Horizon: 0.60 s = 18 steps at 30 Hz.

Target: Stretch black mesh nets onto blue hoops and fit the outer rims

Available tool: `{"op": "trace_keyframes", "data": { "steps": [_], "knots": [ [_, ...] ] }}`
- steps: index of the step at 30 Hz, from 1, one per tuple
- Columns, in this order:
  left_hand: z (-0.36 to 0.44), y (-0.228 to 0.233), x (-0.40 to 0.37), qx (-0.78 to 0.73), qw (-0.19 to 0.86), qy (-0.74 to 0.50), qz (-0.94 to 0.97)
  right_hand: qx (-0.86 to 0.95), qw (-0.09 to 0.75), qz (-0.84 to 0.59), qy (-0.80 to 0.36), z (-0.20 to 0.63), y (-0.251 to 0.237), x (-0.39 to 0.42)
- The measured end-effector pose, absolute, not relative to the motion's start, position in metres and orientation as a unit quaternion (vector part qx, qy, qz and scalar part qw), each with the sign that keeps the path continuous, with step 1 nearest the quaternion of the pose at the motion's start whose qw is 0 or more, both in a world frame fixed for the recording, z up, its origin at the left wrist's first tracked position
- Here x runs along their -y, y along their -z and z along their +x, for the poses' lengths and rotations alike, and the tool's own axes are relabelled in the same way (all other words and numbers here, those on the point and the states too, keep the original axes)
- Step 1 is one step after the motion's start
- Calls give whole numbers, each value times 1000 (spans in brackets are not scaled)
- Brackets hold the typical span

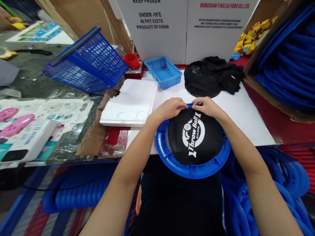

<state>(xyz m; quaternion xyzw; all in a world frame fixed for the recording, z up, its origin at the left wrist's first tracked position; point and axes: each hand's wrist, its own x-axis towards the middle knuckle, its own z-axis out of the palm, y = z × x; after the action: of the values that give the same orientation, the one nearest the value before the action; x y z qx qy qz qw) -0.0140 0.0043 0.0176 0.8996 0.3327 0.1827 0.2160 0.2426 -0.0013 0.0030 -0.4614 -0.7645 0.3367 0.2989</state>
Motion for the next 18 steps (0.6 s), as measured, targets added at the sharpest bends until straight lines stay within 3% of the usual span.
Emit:
{"op": "trace_keyframes", "data": {
  "steps": [9, 18],
  "knots": [
    [-8, -8, -14, -365, 297, -202, 859, 744, 308, -471, -359, 245, 5, -5],
    [0, -20, 2, -355, 157, -144, 910, 728, 307, -467, -397, 248, 6, -8]
  ]
}}
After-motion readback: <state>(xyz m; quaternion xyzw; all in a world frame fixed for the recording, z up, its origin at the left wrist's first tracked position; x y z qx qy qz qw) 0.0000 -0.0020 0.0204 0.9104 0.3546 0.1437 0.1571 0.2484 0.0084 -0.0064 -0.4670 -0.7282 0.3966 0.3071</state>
